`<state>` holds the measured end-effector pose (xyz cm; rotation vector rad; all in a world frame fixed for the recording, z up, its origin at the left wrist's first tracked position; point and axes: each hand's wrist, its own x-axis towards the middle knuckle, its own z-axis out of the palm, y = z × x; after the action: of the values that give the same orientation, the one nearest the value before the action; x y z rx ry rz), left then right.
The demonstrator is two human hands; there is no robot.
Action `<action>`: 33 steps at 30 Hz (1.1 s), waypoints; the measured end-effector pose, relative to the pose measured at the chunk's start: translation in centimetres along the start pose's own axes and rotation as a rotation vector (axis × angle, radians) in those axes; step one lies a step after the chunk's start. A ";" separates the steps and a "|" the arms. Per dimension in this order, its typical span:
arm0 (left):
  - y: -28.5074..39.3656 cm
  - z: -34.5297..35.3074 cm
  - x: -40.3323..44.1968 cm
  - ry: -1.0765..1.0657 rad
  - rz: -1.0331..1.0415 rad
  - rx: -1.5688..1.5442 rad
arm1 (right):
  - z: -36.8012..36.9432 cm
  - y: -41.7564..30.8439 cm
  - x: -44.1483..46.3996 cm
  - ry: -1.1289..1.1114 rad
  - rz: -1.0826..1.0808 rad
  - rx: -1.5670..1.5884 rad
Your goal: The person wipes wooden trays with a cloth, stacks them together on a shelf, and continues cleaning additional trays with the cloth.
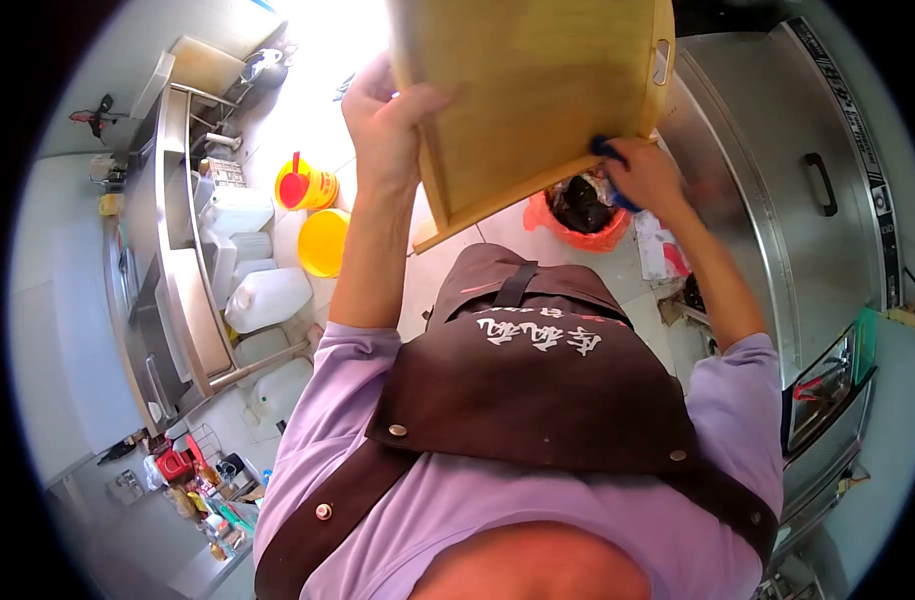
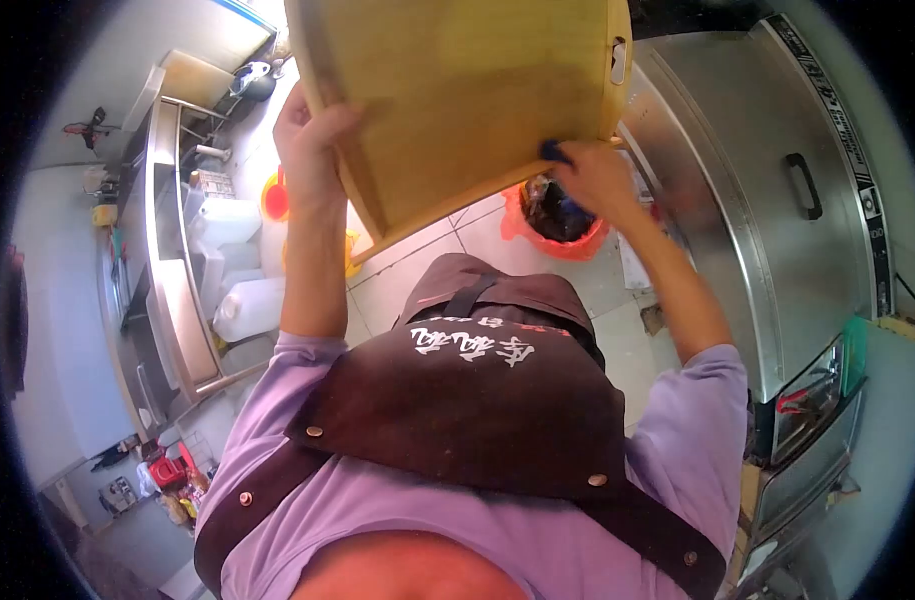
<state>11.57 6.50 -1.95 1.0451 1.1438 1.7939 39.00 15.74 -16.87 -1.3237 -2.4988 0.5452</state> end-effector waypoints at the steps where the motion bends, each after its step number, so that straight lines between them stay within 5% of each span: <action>1: -0.3 0.2 0.1 0.003 -0.007 0.023 | 0.1 -2.4 -0.5 0.022 -0.072 0.070; 9: -2.1 0.5 0.6 0.019 -0.036 0.094 | 1.0 -15.6 -1.4 0.000 -0.361 0.551; 16: -4.4 -0.7 -0.4 0.102 -0.133 -0.044 | -1.5 -12.6 -1.1 -0.224 -0.625 0.146; 19: -4.6 -1.9 -0.5 0.159 -0.281 -0.150 | -3.9 -7.3 1.6 -0.565 -0.534 0.484; 22: -3.9 -3.1 -0.2 0.122 -0.347 -0.188 | -6.1 -5.3 1.6 -0.412 0.242 1.426; 25: -4.0 -3.6 -0.1 0.088 -0.377 -0.192 | -8.6 -5.2 2.7 -0.162 0.471 1.851; 26: -4.0 -3.5 0.0 0.082 -0.380 -0.211 | -6.9 -0.8 4.5 -0.296 0.296 1.946; 29: -4.1 -3.1 -0.2 0.075 -0.398 -0.268 | -8.6 -2.8 5.0 -0.150 0.254 2.070; 33: -4.0 -2.9 -0.3 0.067 -0.418 -0.324 | -11.1 -8.5 5.1 0.135 0.131 1.758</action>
<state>9.72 6.62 -6.52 0.5153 0.9809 1.6135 34.36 17.95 -2.87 -0.6091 -0.8984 1.8621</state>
